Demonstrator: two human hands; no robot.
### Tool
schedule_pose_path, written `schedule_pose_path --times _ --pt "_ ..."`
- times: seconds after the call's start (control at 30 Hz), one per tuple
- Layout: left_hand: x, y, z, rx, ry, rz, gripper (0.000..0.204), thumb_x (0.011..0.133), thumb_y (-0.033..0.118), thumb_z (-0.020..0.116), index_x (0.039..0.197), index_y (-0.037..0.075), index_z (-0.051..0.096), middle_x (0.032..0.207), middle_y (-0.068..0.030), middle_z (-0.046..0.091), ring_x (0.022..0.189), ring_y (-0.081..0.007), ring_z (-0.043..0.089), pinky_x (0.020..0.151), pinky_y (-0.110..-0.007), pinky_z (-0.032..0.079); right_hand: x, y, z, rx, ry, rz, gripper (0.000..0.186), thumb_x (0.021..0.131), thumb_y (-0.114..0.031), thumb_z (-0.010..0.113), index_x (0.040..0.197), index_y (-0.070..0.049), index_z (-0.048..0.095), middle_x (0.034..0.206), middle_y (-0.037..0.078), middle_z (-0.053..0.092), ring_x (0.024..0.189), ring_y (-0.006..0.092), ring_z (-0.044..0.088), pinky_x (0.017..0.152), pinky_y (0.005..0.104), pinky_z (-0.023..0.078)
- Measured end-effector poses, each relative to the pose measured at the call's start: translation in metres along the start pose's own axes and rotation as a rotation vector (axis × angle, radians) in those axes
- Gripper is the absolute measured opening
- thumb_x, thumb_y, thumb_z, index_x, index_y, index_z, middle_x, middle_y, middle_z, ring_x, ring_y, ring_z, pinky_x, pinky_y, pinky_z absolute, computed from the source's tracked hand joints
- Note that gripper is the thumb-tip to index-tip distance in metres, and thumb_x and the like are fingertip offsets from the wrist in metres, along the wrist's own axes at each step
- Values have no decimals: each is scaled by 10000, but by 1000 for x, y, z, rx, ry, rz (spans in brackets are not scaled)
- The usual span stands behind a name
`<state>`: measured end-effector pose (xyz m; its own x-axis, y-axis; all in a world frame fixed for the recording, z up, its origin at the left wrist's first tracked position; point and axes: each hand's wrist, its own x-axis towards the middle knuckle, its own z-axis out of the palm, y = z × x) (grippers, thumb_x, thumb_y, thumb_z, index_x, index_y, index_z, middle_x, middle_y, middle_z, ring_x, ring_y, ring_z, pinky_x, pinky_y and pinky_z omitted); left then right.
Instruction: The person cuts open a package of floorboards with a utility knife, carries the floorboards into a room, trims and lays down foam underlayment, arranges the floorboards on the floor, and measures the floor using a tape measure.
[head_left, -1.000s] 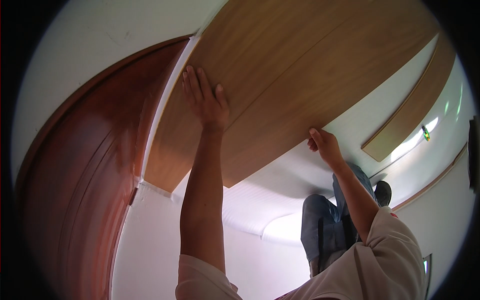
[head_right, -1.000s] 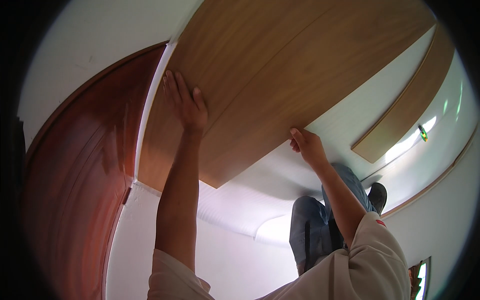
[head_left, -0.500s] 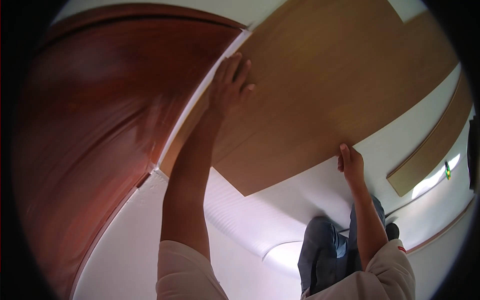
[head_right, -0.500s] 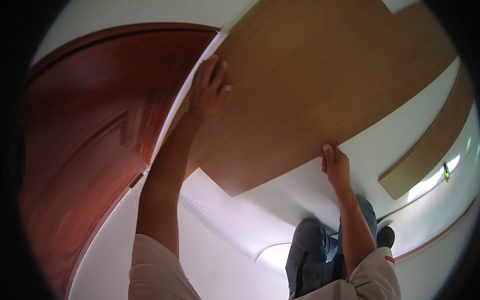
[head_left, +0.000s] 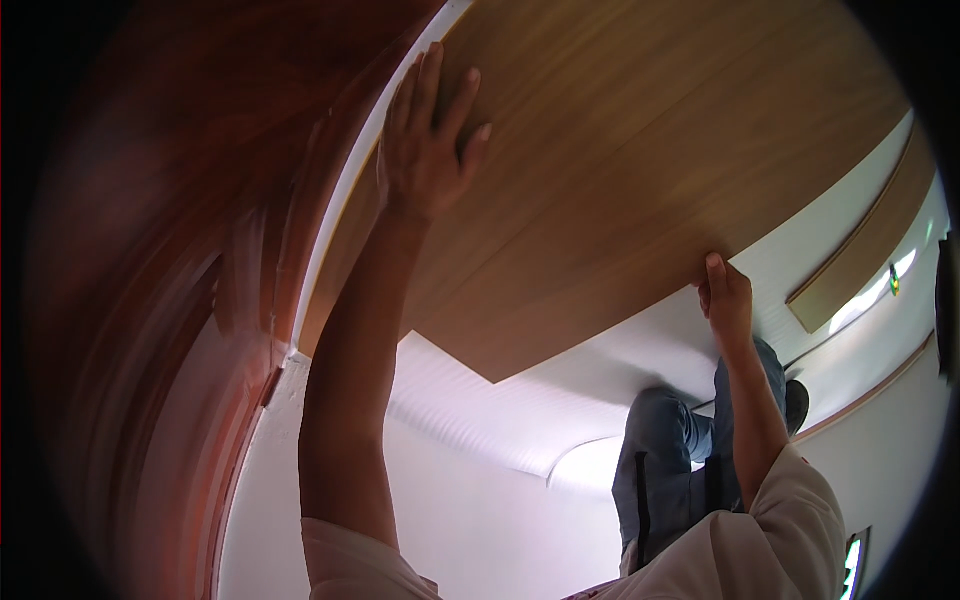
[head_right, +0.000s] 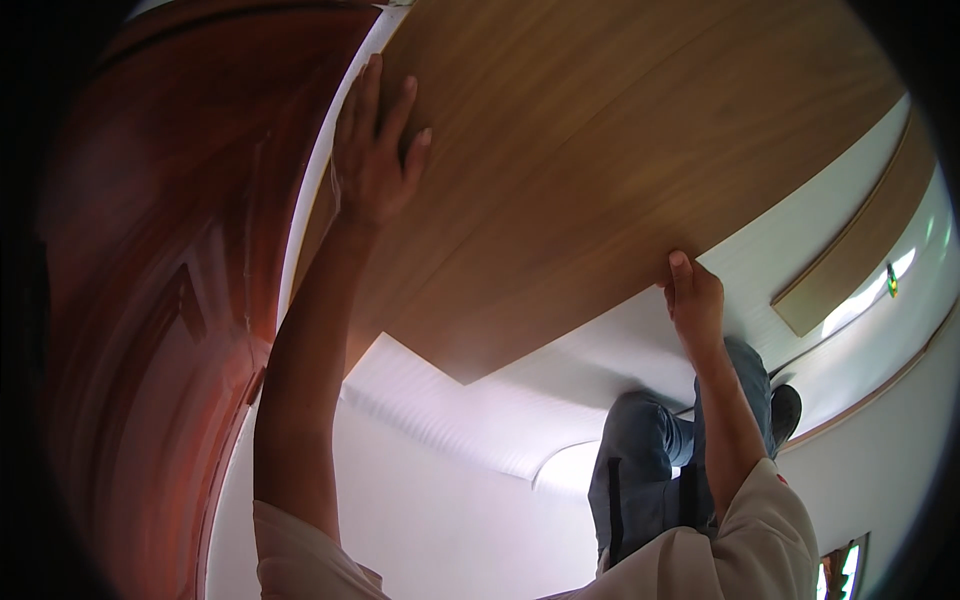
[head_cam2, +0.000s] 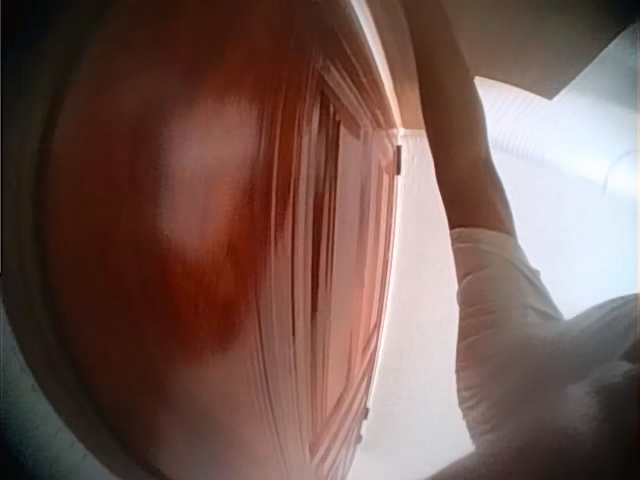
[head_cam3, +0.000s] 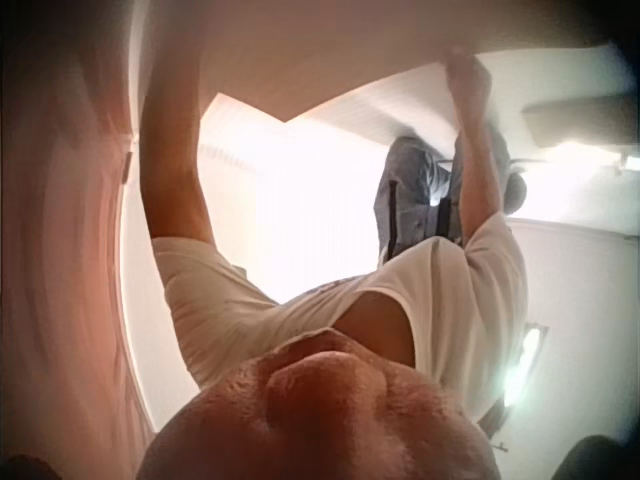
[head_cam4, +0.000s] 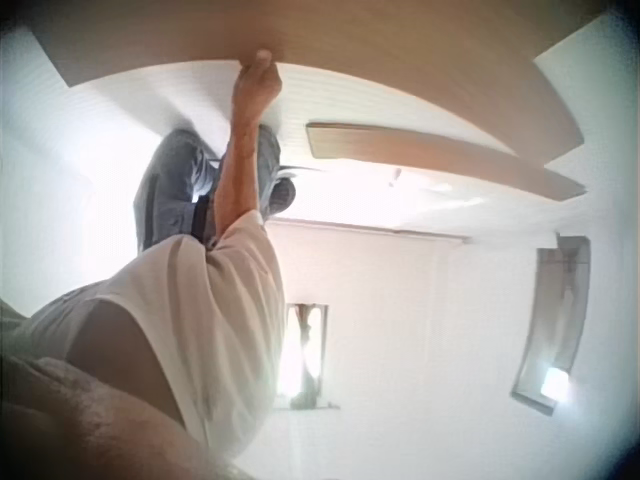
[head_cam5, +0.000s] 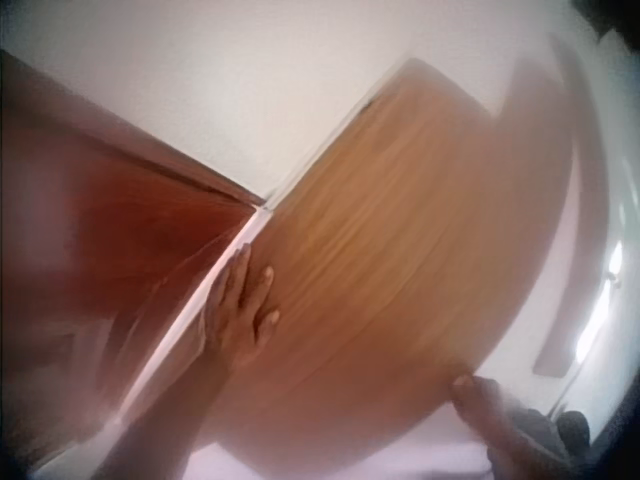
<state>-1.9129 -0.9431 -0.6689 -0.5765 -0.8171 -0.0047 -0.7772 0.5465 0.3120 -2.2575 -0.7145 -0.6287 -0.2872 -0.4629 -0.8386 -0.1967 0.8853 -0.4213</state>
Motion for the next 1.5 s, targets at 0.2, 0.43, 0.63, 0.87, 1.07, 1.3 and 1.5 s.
schedule_pose_path --times 0.2,0.43,0.63,0.87,1.07,1.3,1.5 --pt "6 7 -5 -15 62 48 559 881 288 655 1402 131 529 1554 -211 324 1362 -445 396 1097 -511 384 10 -6 4 -2 37 17 577 1039 -479 444 710 -28 587 476 -2 448 388 76 398 371 251 290" --pt "1 -3 -4 7 -9 12 553 898 335 614 1404 131 528 1557 -211 317 1390 -417 369 1129 -492 353 4 -25 6 -52 -10 150 586 1041 -448 454 688 -7 609 475 42 514 381 115 467 392 280 360" --pt "1 -3 2 10 -25 -2 553 897 401 612 1391 161 551 1568 -195 312 1421 -384 342 1144 -476 337 11 -3 0 -20 -12 91 573 1030 -451 485 681 -8 589 513 59 541 428 134 521 436 297 411" --pt "8 0 -8 10 -29 5 501 946 353 551 1378 99 557 1558 -207 334 1421 -397 346 1149 -486 327 7 -34 -12 -62 -93 210 494 1022 -391 523 743 6 613 531 76 569 461 192 574 519 339 483" --pt "0 -1 -11 -17 -59 -16 505 935 304 558 1387 82 536 1567 -212 311 1432 -407 319 1159 -497 305 58 -93 -73 -464 571 -418 274 983 -301 564 1067 -47 624 1048 139 656 928 326 624 781 422 505" --pt "-2 3 -15 5 -66 -28 541 911 282 571 1409 82 503 1570 -206 307 1436 -404 310 1172 -497 282 150 -120 -106 -761 778 -857 556 950 -228 519 1458 -31 410 1548 186 340 1434 375 302 1185 503 229" --pt "3 11 -21 -18 -115 -106 567 819 194 641 1375 118 551 1579 -198 285 1448 -383 287 1176 -496 275 150 -116 -100 -748 761 -884 572 941 -217 493 1471 -24 397 1552 187 332 1442 365 291 1184 513 221"
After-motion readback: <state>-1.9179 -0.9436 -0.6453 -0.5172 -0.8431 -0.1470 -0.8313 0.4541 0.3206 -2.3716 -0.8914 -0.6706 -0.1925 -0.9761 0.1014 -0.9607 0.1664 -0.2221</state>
